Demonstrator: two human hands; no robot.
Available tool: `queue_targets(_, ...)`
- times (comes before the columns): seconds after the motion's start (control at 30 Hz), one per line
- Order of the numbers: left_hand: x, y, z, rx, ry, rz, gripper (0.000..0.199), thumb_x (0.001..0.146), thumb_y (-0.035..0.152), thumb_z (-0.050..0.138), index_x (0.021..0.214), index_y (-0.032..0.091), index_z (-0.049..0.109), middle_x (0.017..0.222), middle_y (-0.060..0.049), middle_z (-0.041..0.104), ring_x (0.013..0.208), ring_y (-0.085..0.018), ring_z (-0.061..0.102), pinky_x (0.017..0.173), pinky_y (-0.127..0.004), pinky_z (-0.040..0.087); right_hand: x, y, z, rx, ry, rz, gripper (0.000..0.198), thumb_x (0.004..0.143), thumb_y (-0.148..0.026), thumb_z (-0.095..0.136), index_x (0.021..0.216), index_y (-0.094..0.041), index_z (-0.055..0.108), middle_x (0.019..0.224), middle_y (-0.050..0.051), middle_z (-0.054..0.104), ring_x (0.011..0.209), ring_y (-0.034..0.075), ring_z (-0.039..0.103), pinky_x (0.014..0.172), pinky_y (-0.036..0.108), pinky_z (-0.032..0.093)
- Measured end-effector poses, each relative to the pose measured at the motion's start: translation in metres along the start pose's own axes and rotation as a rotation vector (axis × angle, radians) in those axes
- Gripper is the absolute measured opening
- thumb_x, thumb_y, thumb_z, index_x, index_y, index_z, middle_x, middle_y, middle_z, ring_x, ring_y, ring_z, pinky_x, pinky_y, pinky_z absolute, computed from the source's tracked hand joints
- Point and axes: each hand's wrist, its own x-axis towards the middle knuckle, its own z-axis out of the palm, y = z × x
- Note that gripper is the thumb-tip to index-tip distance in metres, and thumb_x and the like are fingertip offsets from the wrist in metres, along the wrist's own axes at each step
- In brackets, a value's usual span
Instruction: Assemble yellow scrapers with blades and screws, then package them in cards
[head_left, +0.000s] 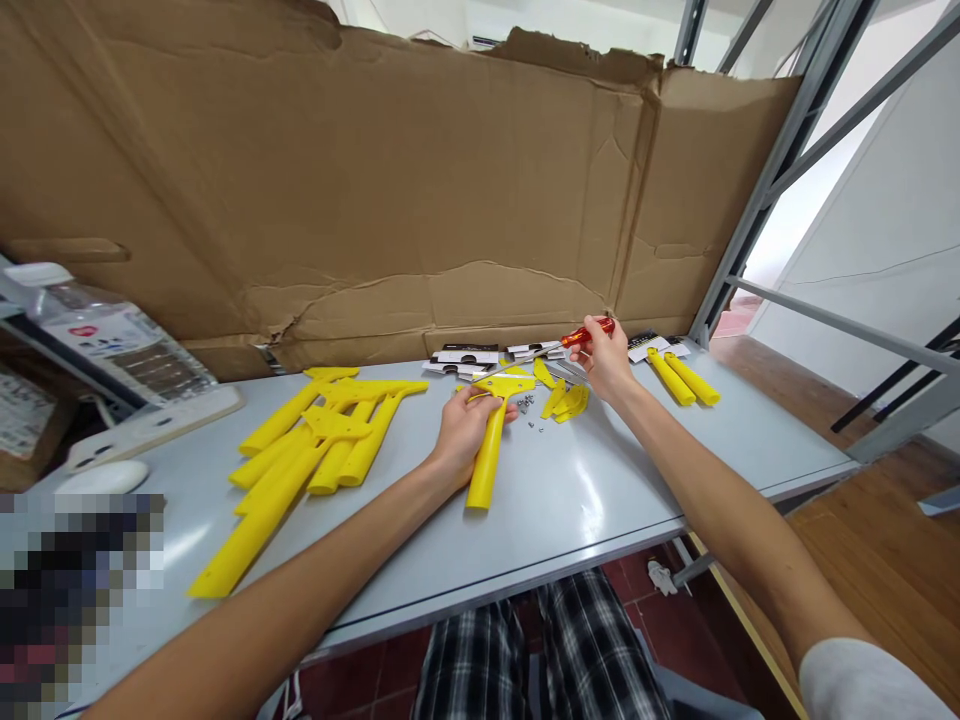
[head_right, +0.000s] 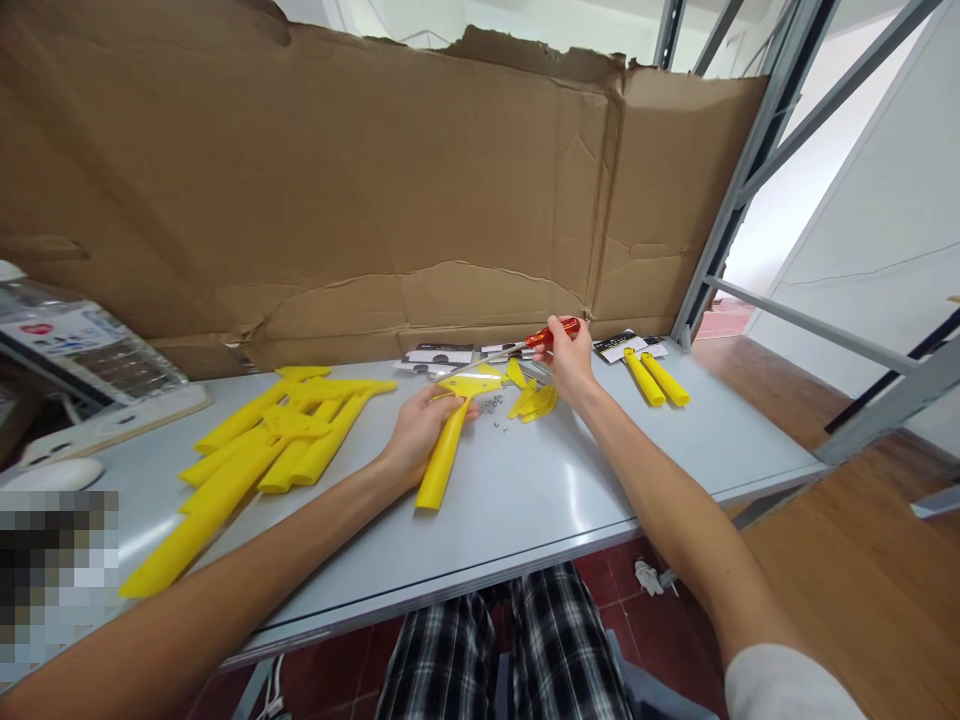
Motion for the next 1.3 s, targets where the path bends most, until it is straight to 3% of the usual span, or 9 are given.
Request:
queue_targets(0.2, 0.000, 0.000, 0.001, -0.006, 0.005, -0.013, 0.016, 0.090, 0.005, 0.065, 0.101, 0.015, 0.060, 0.079, -0.007, 0.076, 0.073, -0.019, 0.080, 0.070, -0.025, 0.062, -0.001, 0.000, -0.001, -0.044, -0.021, -0.026, 0.040, 0.087, -0.044, 0.076, 0.105, -0.026, 0.045, 0.078, -0.005, 0.064, 0.055, 0.011, 0.059, 0.046, 0.022, 0.050)
queue_targets(0.4, 0.001, -0.002, 0.001, -0.035, -0.001, -0.005, 0.014, 0.090, 0.004, 0.063, 0.099, 0.014, 0.059, 0.083, -0.009, 0.077, 0.076, -0.021, 0.081, 0.076, -0.030, 0.065, -0.011, -0.007, 0.002, -0.179, -0.078, -0.341, 0.049, 0.086, -0.057, 0.077, 0.108, -0.027, 0.044, 0.077, -0.005, 0.063, 0.056, 0.013, 0.061, 0.046, 0.026, 0.051)
queue_targets(0.6, 0.001, -0.002, 0.002, -0.047, 0.022, 0.031, 0.021, 0.086, 0.002, 0.067, 0.101, 0.014, 0.059, 0.091, -0.011, 0.077, 0.079, -0.022, 0.081, 0.080, -0.035, 0.066, -0.032, -0.015, 0.009, -0.226, -0.091, -0.437, 0.045, 0.090, -0.057, 0.075, 0.110, -0.027, 0.047, 0.081, -0.004, 0.063, 0.055, 0.009, 0.060, 0.046, 0.023, 0.046)
queue_targets(0.83, 0.000, -0.001, 0.003, -0.024, 0.028, 0.008, 0.019, 0.089, 0.002, 0.064, 0.103, 0.014, 0.060, 0.092, -0.011, 0.077, 0.078, -0.020, 0.080, 0.077, -0.030, 0.063, -0.034, -0.026, 0.009, -0.245, -0.045, -0.677, 0.043, 0.096, -0.058, 0.066, 0.113, -0.026, 0.043, 0.083, -0.002, 0.065, 0.056, 0.011, 0.064, 0.045, 0.023, 0.045)
queue_targets(1.3, 0.003, -0.004, 0.003, -0.064, 0.009, 0.034, 0.020, 0.088, 0.001, 0.063, 0.101, 0.015, 0.057, 0.086, -0.008, 0.076, 0.075, -0.020, 0.079, 0.078, -0.033, 0.064, -0.036, -0.031, 0.007, -0.262, -0.069, -0.732, 0.039, 0.096, -0.052, 0.068, 0.111, -0.025, 0.044, 0.079, -0.004, 0.065, 0.048, 0.008, 0.056, 0.043, 0.022, 0.043)
